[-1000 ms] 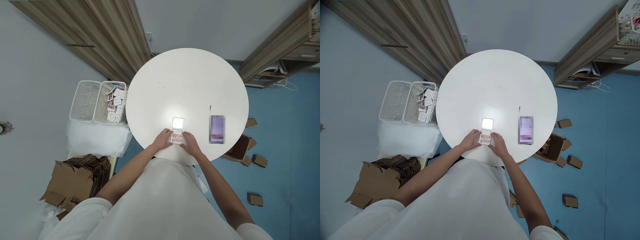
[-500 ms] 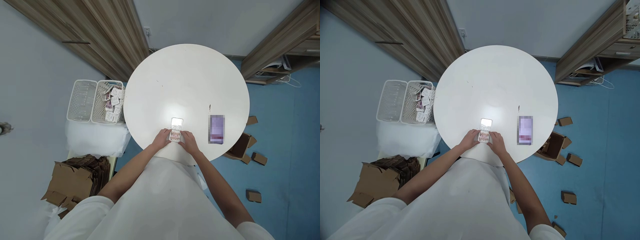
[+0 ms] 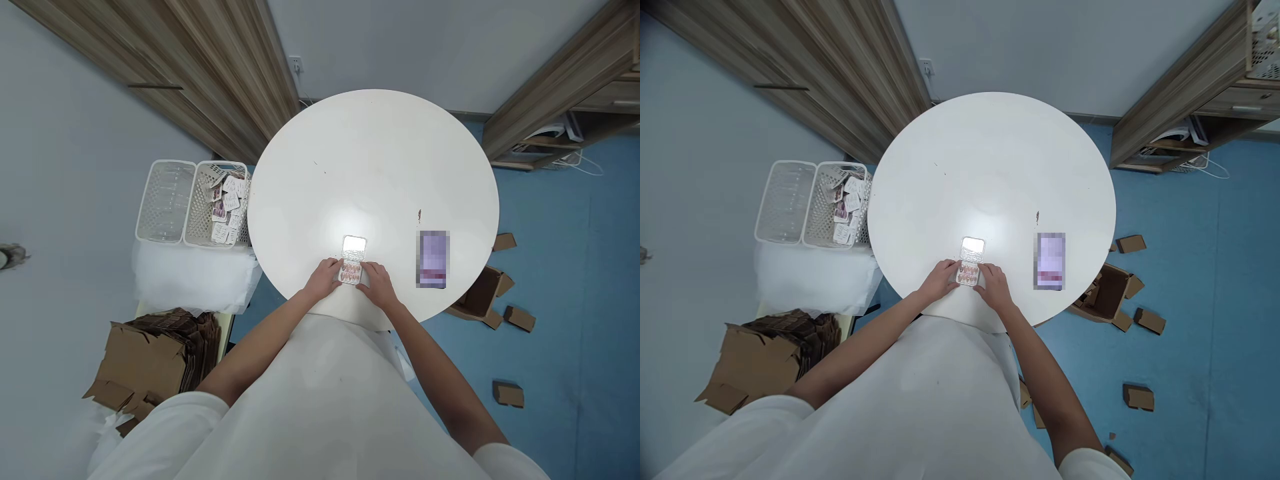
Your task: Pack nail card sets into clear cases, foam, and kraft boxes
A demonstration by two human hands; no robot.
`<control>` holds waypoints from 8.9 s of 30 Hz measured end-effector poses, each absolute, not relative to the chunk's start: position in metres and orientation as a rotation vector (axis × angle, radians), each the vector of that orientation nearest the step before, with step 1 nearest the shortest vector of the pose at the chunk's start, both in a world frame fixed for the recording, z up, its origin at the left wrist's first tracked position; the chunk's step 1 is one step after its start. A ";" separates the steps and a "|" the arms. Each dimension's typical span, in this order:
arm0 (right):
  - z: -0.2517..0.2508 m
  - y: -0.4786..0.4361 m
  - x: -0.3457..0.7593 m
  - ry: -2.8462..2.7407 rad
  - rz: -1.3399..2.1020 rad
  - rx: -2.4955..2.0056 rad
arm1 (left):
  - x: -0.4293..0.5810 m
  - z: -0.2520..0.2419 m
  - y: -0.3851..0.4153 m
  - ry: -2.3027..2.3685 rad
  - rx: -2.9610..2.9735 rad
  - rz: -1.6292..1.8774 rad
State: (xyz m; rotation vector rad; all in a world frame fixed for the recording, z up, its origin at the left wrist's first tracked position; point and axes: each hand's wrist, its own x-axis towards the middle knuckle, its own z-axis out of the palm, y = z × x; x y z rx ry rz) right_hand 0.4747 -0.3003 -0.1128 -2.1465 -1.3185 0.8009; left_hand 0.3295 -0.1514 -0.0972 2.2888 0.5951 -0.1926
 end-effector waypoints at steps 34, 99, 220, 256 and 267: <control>-0.080 -0.288 0.451 -0.302 1.269 -1.794 | 0.327 -0.091 -0.167 1.132 1.637 -0.142; 0.013 -0.283 0.336 -0.104 0.836 -1.294 | 0.231 -0.015 -0.139 0.582 0.695 -0.046; -0.072 -0.028 0.321 -0.219 1.167 -1.758 | 0.220 -0.089 0.024 1.186 1.200 0.280; -0.036 -0.227 0.342 -0.486 1.317 -1.754 | 0.178 -0.033 -0.111 1.147 1.401 0.304; -0.020 -0.213 0.319 -0.714 1.459 -1.635 | 0.114 -0.005 -0.150 1.282 1.473 0.297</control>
